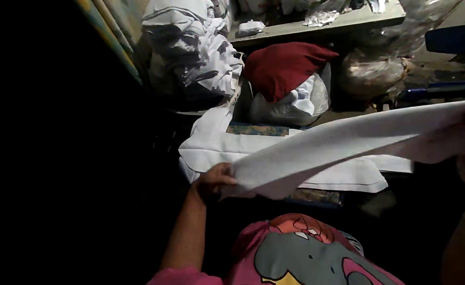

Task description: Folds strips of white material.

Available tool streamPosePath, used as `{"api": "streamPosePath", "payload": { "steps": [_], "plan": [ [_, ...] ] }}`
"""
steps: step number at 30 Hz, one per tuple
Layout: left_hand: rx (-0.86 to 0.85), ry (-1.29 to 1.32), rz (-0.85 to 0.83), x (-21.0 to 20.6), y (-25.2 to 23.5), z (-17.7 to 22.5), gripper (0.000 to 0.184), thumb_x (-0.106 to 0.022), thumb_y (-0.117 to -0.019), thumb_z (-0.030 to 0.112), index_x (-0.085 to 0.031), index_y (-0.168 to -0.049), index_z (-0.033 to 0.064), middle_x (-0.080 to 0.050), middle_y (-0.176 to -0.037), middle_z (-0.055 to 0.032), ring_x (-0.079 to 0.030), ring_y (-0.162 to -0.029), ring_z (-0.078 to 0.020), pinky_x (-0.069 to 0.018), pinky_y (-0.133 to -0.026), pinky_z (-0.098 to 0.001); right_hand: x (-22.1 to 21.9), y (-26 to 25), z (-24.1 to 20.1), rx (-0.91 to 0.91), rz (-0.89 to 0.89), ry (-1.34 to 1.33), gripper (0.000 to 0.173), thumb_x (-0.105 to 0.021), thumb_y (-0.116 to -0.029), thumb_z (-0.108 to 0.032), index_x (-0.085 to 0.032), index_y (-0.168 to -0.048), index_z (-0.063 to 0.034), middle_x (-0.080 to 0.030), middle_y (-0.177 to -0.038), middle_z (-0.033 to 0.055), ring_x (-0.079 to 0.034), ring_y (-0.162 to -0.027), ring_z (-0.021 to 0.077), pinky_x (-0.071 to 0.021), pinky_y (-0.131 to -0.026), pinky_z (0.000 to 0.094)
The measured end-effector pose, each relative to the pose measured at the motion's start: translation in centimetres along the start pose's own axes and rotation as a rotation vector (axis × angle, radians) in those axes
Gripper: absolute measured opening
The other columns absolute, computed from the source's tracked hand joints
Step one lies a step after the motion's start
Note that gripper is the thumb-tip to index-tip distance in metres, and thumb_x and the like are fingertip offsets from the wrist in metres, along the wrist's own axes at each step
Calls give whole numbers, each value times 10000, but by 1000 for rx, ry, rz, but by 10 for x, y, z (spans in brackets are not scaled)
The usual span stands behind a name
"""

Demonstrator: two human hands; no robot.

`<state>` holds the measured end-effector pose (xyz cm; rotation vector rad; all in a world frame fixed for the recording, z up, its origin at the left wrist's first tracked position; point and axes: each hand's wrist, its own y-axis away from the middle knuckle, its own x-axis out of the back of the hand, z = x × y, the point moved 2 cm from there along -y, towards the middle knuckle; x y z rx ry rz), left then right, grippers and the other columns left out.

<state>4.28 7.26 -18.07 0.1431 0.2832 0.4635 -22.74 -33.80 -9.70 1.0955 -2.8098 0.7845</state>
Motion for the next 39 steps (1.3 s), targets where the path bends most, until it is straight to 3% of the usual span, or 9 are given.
{"api": "streamPosePath", "payload": {
  "steps": [3,6,9,13,18,24,28,33,39],
  "plan": [
    [-202,-28,463,33,29,17,175,-760,-767,226,-706,-932,200,-719,-803,100,-665,-716,33,-559,-655,-159,-47,-3,1,-108,-48,-129,276,-577,-980,-142,-549,-1234,-246,-644,-936,-174,-636,-768,-49,-580,-687,169],
    [-301,-10,443,81,31,26,205,-694,-815,157,-741,-987,258,-744,-832,86,-682,-719,11,-579,-654,-184,-92,-4,30,-243,-66,-262,473,-566,-938,-57,-474,-1381,-196,-641,-983,-109,-627,-739,-7,-576,-677,203],
    [-37,-304,636,108,13,38,207,-600,-961,11,-598,-1139,118,-700,-892,13,-666,-728,-53,-588,-652,-245,-133,10,94,-422,-121,-238,642,-591,-923,-3,-389,-1512,-159,-635,-1144,53,-645,-827,98,-582,-735,311],
    [373,-578,902,131,-7,20,414,-614,-1040,328,-577,-1321,26,-620,-1228,-230,-620,-1018,-324,-520,-855,-515,-171,47,155,-700,-250,75,671,-614,-957,-1,-371,-1565,-147,-637,-1187,263,-669,-920,313,-565,-819,493],
    [407,-368,813,128,13,13,475,-556,-1066,265,-435,-1496,101,-571,-1366,-205,-620,-1122,-305,-534,-911,-482,-172,58,153,-633,-402,178,388,-620,-963,-9,-578,-1348,-27,-620,-1303,231,-647,-1100,320,-537,-930,492],
    [147,-325,826,121,11,16,619,-638,-930,-81,-359,-1442,127,-652,-936,-88,-649,-743,-113,-559,-697,-281,-175,54,150,-614,-476,253,207,-635,-960,-10,-675,-1159,31,-657,-1152,221,-642,-1077,307,-516,-956,479],
    [145,-417,662,115,3,19,611,-641,-907,-99,-398,-1429,105,-670,-1086,-119,-681,-844,-152,-584,-756,-341,-175,53,151,-647,-492,192,165,-622,-986,-44,-702,-1117,15,-680,-1100,190,-651,-1011,259,-521,-923,449],
    [146,-866,622,106,-5,46,117,-681,-902,-74,-685,-1010,-28,-672,-1100,-144,-648,-978,-221,-547,-882,-422,-173,41,141,-668,-484,207,169,-626,-971,-16,-722,-1108,5,-705,-1095,171,-671,-994,245,-535,-910,447],
    [35,-1155,788,115,-7,66,286,-750,-904,14,-716,-1188,9,-592,-1374,-218,-571,-1284,-353,-470,-1071,-543,-171,40,141,-642,-414,188,231,-632,-965,-5,-708,-1183,-18,-689,-1174,174,-678,-1017,243,-551,-908,431]
  ]
}}
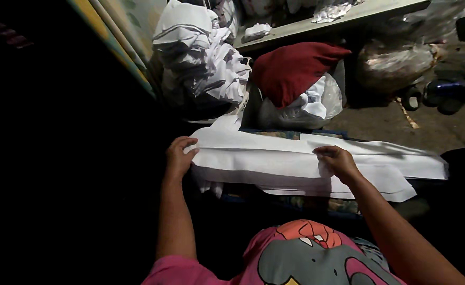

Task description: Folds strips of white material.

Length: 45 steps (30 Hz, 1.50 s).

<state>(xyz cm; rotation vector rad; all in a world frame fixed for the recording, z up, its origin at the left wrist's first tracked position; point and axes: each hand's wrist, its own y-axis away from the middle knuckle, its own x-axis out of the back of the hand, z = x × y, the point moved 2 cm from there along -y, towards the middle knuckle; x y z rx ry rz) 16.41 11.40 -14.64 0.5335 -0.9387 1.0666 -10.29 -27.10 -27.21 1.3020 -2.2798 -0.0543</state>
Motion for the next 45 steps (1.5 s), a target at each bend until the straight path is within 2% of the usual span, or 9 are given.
{"api": "streamPosePath", "payload": {
  "steps": [3,5,10,16,19,31,35,39,45],
  "plan": [
    [63,-100,-164,-19,-6,-16,410,-784,-872,15,-684,-1270,18,-573,-1413,-210,-537,-1331,-362,-442,-1101,-560,-8,-1,2,6,-52,170,302,-643,-958,-20,-688,-1256,-28,-638,-1295,226,-623,-1203,339,-489,-1041,504],
    [122,-142,-250,-28,-8,-22,437,-788,-873,28,-674,-1295,19,-564,-1432,-206,-517,-1358,-358,-419,-1125,-547,-14,-1,3,32,-76,259,322,-654,-946,-15,-684,-1266,-27,-626,-1314,241,-603,-1240,366,-470,-1069,514],
    [107,-97,-248,-25,-7,-24,461,-789,-874,28,-661,-1318,20,-555,-1442,-201,-511,-1362,-348,-422,-1117,-546,-17,2,-8,89,-70,318,397,-657,-934,11,-645,-1331,5,-613,-1325,270,-608,-1225,400,-469,-1063,528],
    [126,-58,-239,-19,-5,-27,544,-824,-839,25,-645,-1353,41,-537,-1466,-185,-497,-1370,-350,-431,-1098,-560,-16,0,-9,85,-76,353,418,-673,-936,-21,-645,-1353,-22,-624,-1320,264,-612,-1218,411,-465,-1054,557],
    [123,-12,-217,-14,0,-30,562,-827,-831,18,-638,-1359,45,-528,-1469,-188,-511,-1349,-355,-459,-1062,-568,-10,5,-11,79,-64,322,415,-676,-931,-14,-656,-1345,-32,-632,-1333,246,-612,-1231,406,-466,-1058,562],
    [128,-22,-265,-30,6,-49,546,-792,-865,7,-619,-1382,34,-520,-1491,-182,-489,-1386,-344,-423,-1111,-556,-18,10,5,135,-89,354,398,-703,-920,-30,-675,-1317,-42,-649,-1281,260,-633,-1178,425,-484,-1019,581],
    [168,30,-207,-25,6,-53,516,-707,-924,-13,-600,-1416,98,-522,-1483,-181,-546,-1313,-354,-476,-1046,-554,-18,10,8,106,-103,372,504,-699,-933,-49,-586,-1425,-36,-608,-1341,283,-601,-1226,448,-461,-1045,598],
    [304,92,-183,-23,4,-57,600,-703,-926,-16,-522,-1479,129,-589,-1377,-215,-662,-1082,-345,-552,-904,-512,-21,11,10,130,-91,376,536,-704,-933,-54,-558,-1447,-25,-595,-1350,302,-595,-1228,467,-452,-1045,614],
    [297,84,-158,-25,0,-63,536,-698,-928,-7,-557,-1438,83,-633,-1273,-218,-664,-1020,-322,-547,-900,-487,-22,15,13,150,-78,377,543,-715,-924,-48,-562,-1444,-25,-599,-1344,302,-598,-1222,470,-454,-1040,617]
  ]
}}
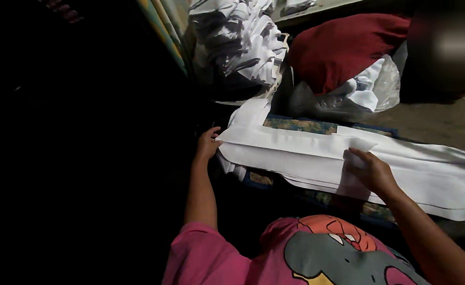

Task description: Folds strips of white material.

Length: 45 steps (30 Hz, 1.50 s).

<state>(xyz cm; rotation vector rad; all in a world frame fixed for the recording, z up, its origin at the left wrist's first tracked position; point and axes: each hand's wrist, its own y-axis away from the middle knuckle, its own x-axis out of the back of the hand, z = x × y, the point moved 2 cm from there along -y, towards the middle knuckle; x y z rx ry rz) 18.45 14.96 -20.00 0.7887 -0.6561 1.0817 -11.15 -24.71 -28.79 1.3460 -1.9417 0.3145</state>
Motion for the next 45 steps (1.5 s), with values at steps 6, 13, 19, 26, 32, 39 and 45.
{"api": "streamPosePath", "payload": {
  "steps": [6,13,19,26,32,39,45],
  "plan": [
    [18,-100,32,-9,3,-2,494,-699,-959,74,-557,-1432,58,-617,-1318,-235,-651,-1092,-375,-532,-931,-538,4,5,-3,-12,15,-22,591,-737,-894,-23,-542,-1452,-10,-588,-1335,317,-587,-1222,480,-457,-1033,616],
    [85,-150,75,-13,14,5,405,-648,-1001,96,-585,-1398,50,-679,-1209,-233,-671,-1093,-380,-517,-970,-564,8,10,4,-20,16,-45,548,-674,-912,30,-534,-1442,10,-534,-1400,319,-572,-1251,461,-479,-1039,571],
    [-65,-215,233,-18,27,21,460,-611,-982,19,-532,-1435,8,-524,-1410,-301,-563,-1254,-460,-472,-1041,-592,11,15,13,-106,49,-113,564,-686,-919,-23,-519,-1458,-13,-529,-1352,323,-617,-1083,430,-525,-916,536],
    [-668,-247,-296,-126,77,58,328,-719,-944,243,-723,-1234,91,-658,-1297,-179,-584,-1264,-379,-449,-1065,-582,13,21,21,-184,6,-154,650,-669,-906,15,-440,-1514,-21,-602,-1231,289,-617,-1074,393,-511,-946,519],
    [-592,-289,-307,-145,92,60,351,-709,-943,348,-722,-1237,158,-611,-1331,-183,-537,-1272,-420,-415,-1045,-628,13,21,21,-207,15,-126,677,-678,-908,7,-409,-1529,-7,-653,-1141,257,-651,-1015,375,-526,-941,517],
    [-589,-332,-286,-152,101,85,413,-664,-969,383,-698,-1270,102,-588,-1377,-207,-519,-1298,-431,-403,-1075,-605,23,47,52,-265,241,-53,565,-676,-952,-91,-484,-1474,4,-607,-1223,290,-640,-1070,405,-539,-943,521],
    [-888,-336,-391,-243,124,144,468,-498,-1062,334,-569,-1462,101,-497,-1542,-166,-410,-1466,-374,-259,-1225,-568,64,94,104,-691,522,-62,517,-609,-1025,-271,-514,-1371,102,-458,-1411,385,-452,-1341,519,-389,-1113,596]
  ]
}}
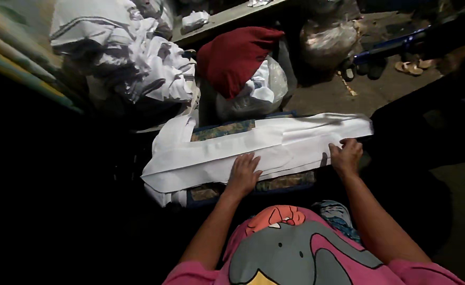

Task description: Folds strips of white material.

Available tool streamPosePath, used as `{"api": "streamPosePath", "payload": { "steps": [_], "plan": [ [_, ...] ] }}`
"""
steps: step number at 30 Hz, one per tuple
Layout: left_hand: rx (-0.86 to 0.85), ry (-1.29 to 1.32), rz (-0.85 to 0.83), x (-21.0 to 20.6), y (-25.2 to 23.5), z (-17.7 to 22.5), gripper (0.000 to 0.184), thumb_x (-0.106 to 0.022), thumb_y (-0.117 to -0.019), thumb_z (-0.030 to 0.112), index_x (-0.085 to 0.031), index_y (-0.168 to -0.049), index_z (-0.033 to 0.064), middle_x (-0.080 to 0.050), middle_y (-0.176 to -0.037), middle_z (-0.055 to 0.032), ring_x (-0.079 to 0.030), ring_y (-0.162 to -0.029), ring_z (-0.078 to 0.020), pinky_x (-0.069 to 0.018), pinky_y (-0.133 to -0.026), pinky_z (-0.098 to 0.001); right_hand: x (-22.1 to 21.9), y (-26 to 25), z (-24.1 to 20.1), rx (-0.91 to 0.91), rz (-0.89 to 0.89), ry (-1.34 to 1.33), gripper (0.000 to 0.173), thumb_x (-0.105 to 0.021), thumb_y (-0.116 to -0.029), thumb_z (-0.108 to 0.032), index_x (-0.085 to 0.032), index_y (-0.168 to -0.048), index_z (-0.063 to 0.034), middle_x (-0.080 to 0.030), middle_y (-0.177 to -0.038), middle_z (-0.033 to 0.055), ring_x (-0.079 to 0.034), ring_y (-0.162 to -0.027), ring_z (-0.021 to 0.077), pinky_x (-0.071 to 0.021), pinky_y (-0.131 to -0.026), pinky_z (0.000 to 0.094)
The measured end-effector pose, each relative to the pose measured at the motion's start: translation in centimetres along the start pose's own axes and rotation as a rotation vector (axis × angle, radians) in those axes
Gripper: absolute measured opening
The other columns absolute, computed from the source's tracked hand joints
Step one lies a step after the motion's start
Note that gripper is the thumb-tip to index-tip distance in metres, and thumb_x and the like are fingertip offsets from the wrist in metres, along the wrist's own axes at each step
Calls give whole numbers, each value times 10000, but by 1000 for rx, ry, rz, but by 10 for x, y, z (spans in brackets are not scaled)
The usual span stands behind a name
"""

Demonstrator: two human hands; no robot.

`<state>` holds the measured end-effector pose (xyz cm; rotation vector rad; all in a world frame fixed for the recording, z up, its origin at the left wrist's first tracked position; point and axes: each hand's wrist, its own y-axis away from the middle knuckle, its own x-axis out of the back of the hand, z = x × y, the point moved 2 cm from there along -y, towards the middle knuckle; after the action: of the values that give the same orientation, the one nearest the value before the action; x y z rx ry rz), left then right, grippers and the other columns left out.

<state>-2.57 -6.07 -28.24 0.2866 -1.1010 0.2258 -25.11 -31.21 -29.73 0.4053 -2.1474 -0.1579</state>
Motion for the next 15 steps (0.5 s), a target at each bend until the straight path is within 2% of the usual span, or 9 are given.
{"api": "streamPosePath", "payload": {
  "steps": [2,4,6,8,11,15],
  "plan": [
    [11,-27,-88,-10,-23,17,528,-470,-1062,422,-497,-1533,185,-395,-1620,-146,-302,-1523,-388,-171,-1238,-612,7,1,9,-120,-37,-67,513,-573,-1047,-294,-512,-1353,114,-524,-1359,363,-519,-1290,483,-420,-1083,582],
    [49,-60,-127,-15,-40,23,560,-443,-1058,493,-462,-1558,240,-353,-1643,-147,-264,-1537,-394,-135,-1234,-640,9,5,13,-162,-116,-91,468,-535,-1065,-303,-577,-1296,102,-603,-1281,329,-577,-1229,451,-439,-1051,584],
    [70,-87,-149,-17,-49,22,580,-409,-1061,523,-426,-1578,259,-322,-1659,-138,-240,-1547,-382,-111,-1236,-645,7,10,16,-195,-155,-138,450,-549,-1059,-314,-606,-1272,78,-642,-1218,296,-615,-1168,414,-464,-1018,575],
    [76,-86,-154,-17,-49,21,617,-403,-1057,532,-392,-1596,232,-296,-1672,-133,-213,-1557,-374,-91,-1237,-645,3,14,18,-245,-145,-225,462,-615,-1026,-299,-574,-1299,71,-651,-1186,275,-636,-1113,386,-492,-980,553],
    [102,-101,-125,-15,-40,16,690,-394,-1049,559,-347,-1612,164,-275,-1679,-140,-179,-1569,-365,-51,-1242,-642,-6,15,22,-332,-170,-405,494,-656,-1002,-267,-514,-1349,55,-680,-1116,219,-689,-938,299,-566,-831,469],
    [139,-125,53,-12,-24,2,696,-408,-1033,573,-450,-1555,115,-358,-1629,-196,-250,-1534,-432,-79,-1227,-674,-11,24,11,-396,-250,-597,439,-633,-1024,-251,-528,-1334,42,-681,-1067,169,-658,-828,205,-549,-740,370]
  ]
}}
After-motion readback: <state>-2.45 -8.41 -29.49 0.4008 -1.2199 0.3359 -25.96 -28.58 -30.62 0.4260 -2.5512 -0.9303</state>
